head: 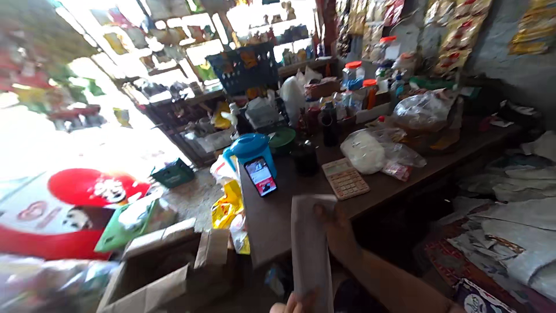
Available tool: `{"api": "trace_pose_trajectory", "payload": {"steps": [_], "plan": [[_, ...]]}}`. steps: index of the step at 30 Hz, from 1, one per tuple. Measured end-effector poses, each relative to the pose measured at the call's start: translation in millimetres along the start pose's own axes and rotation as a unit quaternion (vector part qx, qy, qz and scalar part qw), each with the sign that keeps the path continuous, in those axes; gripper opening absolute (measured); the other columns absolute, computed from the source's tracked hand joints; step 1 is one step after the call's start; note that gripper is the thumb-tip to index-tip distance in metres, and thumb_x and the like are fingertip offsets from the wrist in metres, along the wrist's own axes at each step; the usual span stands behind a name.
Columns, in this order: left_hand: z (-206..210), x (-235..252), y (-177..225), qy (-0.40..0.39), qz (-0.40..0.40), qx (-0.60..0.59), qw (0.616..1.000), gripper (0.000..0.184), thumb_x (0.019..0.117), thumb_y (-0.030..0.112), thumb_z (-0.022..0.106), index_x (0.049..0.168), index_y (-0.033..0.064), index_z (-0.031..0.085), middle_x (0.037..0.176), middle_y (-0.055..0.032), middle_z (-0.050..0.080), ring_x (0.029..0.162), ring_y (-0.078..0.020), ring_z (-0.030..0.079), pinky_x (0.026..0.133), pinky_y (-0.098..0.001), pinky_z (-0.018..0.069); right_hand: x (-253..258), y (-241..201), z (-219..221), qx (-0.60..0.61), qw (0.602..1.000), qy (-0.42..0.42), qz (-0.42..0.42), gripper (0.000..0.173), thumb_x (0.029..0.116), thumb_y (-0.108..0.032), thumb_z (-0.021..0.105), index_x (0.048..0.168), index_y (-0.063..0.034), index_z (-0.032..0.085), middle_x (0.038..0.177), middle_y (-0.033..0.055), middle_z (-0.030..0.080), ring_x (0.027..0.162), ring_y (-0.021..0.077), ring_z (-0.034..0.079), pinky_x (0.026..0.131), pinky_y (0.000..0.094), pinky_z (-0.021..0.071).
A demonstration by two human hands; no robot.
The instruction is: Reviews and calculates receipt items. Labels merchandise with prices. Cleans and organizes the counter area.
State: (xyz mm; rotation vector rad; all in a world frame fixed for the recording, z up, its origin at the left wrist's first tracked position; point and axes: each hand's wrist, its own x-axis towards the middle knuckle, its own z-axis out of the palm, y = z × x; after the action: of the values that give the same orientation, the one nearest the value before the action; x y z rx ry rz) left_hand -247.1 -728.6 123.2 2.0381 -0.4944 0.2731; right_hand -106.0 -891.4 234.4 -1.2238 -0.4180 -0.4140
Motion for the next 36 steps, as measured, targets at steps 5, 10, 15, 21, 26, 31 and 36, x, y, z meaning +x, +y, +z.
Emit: {"api": "trace_pose_trajectory", "payload": {"steps": [5,10,15,21,26,31,36], "plan": [[9.8,35.7,-39.7,0.029,-0.021,-0.046,0.998,0.029,0.0959,0.001,0.058,0.122,0.0044,0.070,0.123,-0.0116,0.068,0.116,-0.0120,0.064,0.101,-0.0292,0.0535,86.0,33.2,12.0,-0.052,0.998,-0.014,-0.015,0.028,0.1073,-0.017,0.053,0.128,0.0014,0.059,0.107,0.0040,0.070,0.096,0.0032,0.068,0.088,0.0264,0.0593],[17.5,58.1,-47.5,0.077,-0.034,0.110,0.990,0.029,0.0910,0.008,0.062,0.118,0.0067,0.072,0.133,-0.0226,0.059,0.120,-0.0242,0.062,0.101,-0.0343,0.0537,170.3,70.7,29.4,-0.134,0.988,0.009,-0.076,0.035,0.1058,-0.017,0.053,0.128,0.0085,0.061,0.120,0.0202,0.067,0.112,0.0182,0.066,0.101,0.0347,0.0531],[11.5,81.8,-68.6,0.088,0.057,0.351,0.931,0.033,0.1036,0.039,0.050,0.127,0.0235,0.066,0.147,-0.0139,0.054,0.140,-0.0298,0.046,0.117,-0.0439,0.0327,228.3,116.7,32.4,-0.223,0.972,0.025,-0.073,0.036,0.1045,-0.020,0.055,0.126,0.0079,0.064,0.122,0.0249,0.066,0.117,0.0288,0.063,0.103,0.0407,0.0496],[-2.3,121.3,-102.3,-0.023,0.106,0.325,0.940,0.047,0.1074,0.050,0.037,0.141,0.0250,0.059,0.152,-0.0075,0.053,0.147,-0.0265,0.040,0.123,-0.0454,0.0240,276.8,174.0,36.4,-0.317,0.947,0.014,-0.046,0.029,0.1014,-0.017,0.061,0.118,0.0056,0.069,0.113,0.0217,0.066,0.109,0.0293,0.064,0.097,0.0390,0.0514],[2.6,133.9,-110.4,-0.087,0.077,0.313,0.943,0.047,0.1061,0.048,0.040,0.136,0.0210,0.065,0.146,-0.0029,0.061,0.141,-0.0258,0.049,0.119,-0.0463,0.0324,314.7,211.3,43.9,-0.399,0.913,-0.006,-0.088,0.029,0.0958,-0.011,0.063,0.118,0.0068,0.069,0.112,0.0225,0.068,0.106,0.0302,0.066,0.095,0.0369,0.0525],[5.9,130.1,-111.1,-0.078,0.064,0.312,0.945,0.049,0.1057,0.050,0.039,0.136,0.0224,0.065,0.146,-0.0009,0.060,0.143,-0.0232,0.047,0.120,-0.0435,0.0296,331.3,209.6,37.9,-0.443,0.890,-0.045,-0.097,0.069,0.0915,-0.012,0.069,0.151,0.0085,0.040,0.152,0.0288,0.045,0.143,0.0404,0.043,0.119,0.0504,0.0311],[5.7,128.8,-111.2,-0.058,0.079,0.338,0.936,0.059,0.1006,0.061,0.038,0.136,0.0222,0.065,0.144,-0.0023,0.061,0.141,-0.0233,0.049,0.117,-0.0427,0.0347,288.4,159.4,17.3,-0.378,0.907,-0.123,-0.136,0.034,0.0958,-0.012,0.063,0.126,0.0019,0.066,0.148,0.0215,0.052,0.133,0.0302,0.054,0.105,0.0405,0.0492]]}}
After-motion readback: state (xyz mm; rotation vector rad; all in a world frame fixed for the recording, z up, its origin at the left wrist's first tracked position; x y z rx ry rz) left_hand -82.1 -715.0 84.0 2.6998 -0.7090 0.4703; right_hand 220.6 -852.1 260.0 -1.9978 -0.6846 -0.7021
